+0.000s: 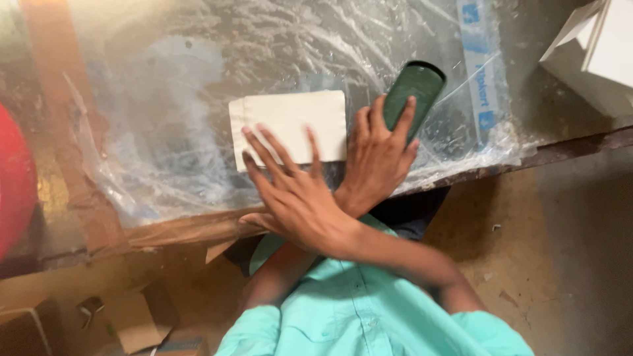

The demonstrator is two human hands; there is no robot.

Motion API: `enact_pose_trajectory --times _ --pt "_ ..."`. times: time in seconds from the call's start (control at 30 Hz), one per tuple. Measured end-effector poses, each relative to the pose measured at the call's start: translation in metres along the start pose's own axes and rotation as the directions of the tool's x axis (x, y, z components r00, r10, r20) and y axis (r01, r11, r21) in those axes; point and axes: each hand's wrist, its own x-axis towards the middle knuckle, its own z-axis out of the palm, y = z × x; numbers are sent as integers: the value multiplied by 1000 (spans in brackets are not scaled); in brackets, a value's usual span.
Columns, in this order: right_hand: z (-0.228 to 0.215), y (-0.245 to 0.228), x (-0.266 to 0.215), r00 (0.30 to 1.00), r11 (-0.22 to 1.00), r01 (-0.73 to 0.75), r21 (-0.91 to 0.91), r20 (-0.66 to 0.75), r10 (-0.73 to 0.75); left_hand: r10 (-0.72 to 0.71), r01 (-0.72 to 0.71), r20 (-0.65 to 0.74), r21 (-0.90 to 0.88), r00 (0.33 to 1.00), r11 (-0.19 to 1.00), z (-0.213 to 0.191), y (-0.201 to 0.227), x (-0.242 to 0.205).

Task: The person repeatedly smooths the edges and creases of a small folded paper booklet using a green rectangular tool. They open and close the booklet, press the tool along the fold lines, and occasionally dip the tool into a red basin of liquid before continuing to smooth the paper.

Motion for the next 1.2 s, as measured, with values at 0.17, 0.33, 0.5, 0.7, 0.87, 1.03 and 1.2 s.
enact_pose_trajectory --times 0.17,0.33,0.5,0.7,0.87,1.03,1.2 --pt "-24 35 -24 825 858 -397 326 -283 490 -319 350 -203 144 926 925 -90 -94 -28" --pt "23 53 -42 797 817 -477 326 -232 558 -547 623 -336 181 767 761 -162 -174 -66" --pt "35 47 -45 818 806 -432 404 -202 539 -460 602 -500 166 734 781 -145 -176 -92" --pt "44 61 -40 776 792 -531 300 -204 597 -255 363 -578 77 775 929 -114 -135 -94" --pt "46 66 -46 765 768 -504 395 -208 610 -207 203 -299 -42 932 978 -88 -90 -76" --pt "26 59 -46 757 762 -468 447 -242 607 -249 201 -235 -211 940 957 -91 -72 -50" --pt "12 62 -33 792 716 -335 613 -229 567 -335 239 -229 -363 914 900 -101 -65 -38"
